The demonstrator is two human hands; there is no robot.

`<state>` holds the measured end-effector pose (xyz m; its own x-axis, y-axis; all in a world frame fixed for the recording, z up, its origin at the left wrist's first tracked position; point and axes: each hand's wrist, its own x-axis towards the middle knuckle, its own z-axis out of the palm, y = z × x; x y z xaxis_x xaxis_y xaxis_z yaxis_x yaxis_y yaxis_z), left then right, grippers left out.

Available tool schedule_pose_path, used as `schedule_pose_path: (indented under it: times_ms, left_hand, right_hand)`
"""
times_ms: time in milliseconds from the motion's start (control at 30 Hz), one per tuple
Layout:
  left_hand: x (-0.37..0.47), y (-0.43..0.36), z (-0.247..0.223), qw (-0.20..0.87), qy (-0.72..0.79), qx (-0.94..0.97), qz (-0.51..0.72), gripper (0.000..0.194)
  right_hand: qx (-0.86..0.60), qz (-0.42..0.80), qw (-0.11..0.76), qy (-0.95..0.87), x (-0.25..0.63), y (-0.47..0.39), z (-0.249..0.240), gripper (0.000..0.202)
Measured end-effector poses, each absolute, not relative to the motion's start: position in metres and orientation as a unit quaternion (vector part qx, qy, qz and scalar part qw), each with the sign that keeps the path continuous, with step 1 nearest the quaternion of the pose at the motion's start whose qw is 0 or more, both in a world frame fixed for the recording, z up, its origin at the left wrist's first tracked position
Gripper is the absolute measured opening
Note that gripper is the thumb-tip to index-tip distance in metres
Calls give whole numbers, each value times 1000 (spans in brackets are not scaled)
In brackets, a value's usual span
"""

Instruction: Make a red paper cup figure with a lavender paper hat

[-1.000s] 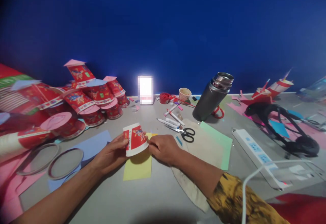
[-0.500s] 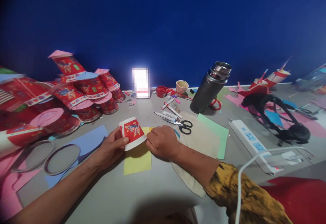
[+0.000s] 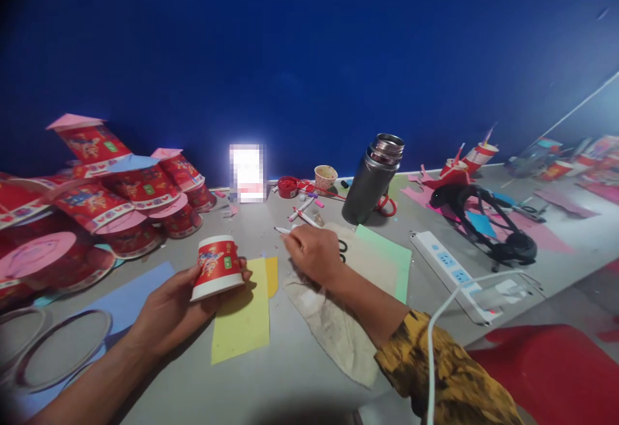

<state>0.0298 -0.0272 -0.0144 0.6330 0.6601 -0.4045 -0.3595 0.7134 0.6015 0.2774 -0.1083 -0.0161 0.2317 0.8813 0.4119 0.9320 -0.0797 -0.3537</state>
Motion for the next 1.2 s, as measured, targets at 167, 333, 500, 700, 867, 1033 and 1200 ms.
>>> schedule_pose_path:
  times_ms: [167,333,500,700,867,1033,1200]
  left_hand:
    - [27,-27,-17,882,306,235,269,71]
    - [25,-25,-22,892,289,233,259,73]
    - [24,-25,-23,899,274,237,247,69]
    - [23,-25,-23,898,274,242,245,63]
    - [23,-27,-24,890,285,258,244,57]
    - [25,-30,-22,881,303,264,250,52]
    - [25,-30,-23,879,304,268,252,42]
  right_hand:
    - [-825,-58,246,-505,321,-95,-8,26]
    - [-819,-27,208,-534,328,-92,-16,17]
    - [-828,15,187,-528,338,-86,-28,22]
    - [-829,25,223,-512,345,-82,-31,17]
    - [-825,10,304,-476,351,-75,-10,19]
    - [-775,13,395,-493,362,-38,18,16]
    - [-745,26,462,-480,368,12,22,25]
